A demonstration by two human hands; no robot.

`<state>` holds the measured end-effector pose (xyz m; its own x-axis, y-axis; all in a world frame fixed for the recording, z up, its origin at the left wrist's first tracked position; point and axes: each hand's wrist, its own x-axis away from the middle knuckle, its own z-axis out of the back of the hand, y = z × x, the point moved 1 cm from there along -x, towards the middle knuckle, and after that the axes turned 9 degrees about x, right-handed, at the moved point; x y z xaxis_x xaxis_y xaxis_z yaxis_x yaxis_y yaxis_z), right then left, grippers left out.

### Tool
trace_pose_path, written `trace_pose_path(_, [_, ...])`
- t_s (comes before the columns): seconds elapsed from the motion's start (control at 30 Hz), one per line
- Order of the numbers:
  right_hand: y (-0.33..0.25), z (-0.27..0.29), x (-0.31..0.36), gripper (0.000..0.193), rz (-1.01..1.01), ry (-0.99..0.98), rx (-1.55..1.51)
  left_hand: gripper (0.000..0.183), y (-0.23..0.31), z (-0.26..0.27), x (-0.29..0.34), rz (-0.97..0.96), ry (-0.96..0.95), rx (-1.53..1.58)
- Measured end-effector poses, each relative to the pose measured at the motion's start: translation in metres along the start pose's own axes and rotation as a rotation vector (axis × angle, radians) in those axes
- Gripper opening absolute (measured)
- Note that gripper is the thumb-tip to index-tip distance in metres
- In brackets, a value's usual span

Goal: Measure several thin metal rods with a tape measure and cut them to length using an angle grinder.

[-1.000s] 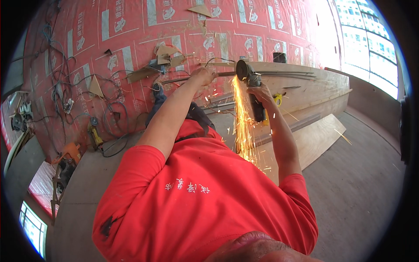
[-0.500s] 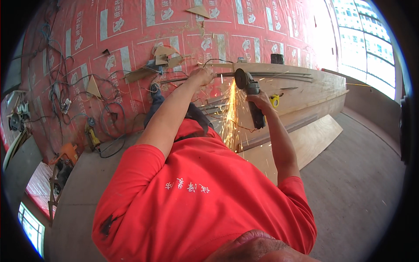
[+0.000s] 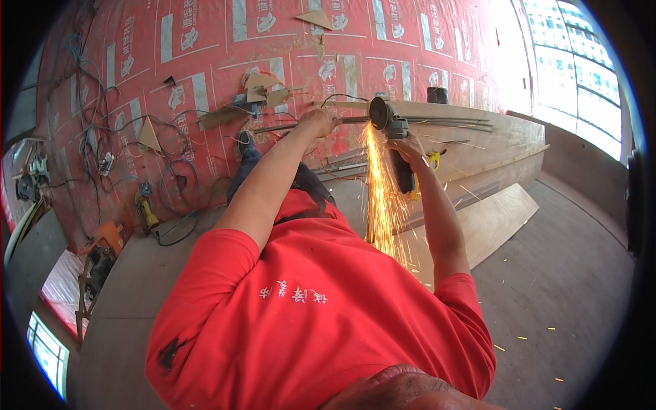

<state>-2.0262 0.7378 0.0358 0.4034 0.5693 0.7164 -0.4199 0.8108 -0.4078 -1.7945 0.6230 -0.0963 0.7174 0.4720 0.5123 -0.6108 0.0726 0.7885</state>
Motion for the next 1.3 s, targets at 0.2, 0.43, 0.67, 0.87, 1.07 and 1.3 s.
trace_pose_path(0.2, [0.017,0.001,0.003,0.048,0.007,0.018,-0.039,0.041,0.002,0.002,0.001,-0.022,0.016,-0.009])
trace_pose_path(0.43, [0.028,0.003,0.010,0.047,-0.132,0.039,0.177,0.040,0.003,0.004,0.001,0.000,-0.005,0.031])
trace_pose_path(0.67, [0.016,0.002,0.021,0.041,-0.101,0.014,0.095,0.039,-0.002,0.001,-0.004,0.002,-0.009,0.020])
trace_pose_path(0.87, [-0.001,0.004,0.010,0.041,-0.045,-0.005,-0.014,0.042,0.001,0.002,0.001,0.020,-0.019,-0.021])
trace_pose_path(1.07, [-0.008,0.002,0.007,0.044,-0.048,0.051,0.131,0.040,0.004,0.003,0.004,0.020,-0.004,0.002])
trace_pose_path(1.3, [-0.004,0.003,0.022,0.046,-0.079,0.032,0.110,0.039,-0.003,-0.002,-0.005,-0.015,0.030,0.003])
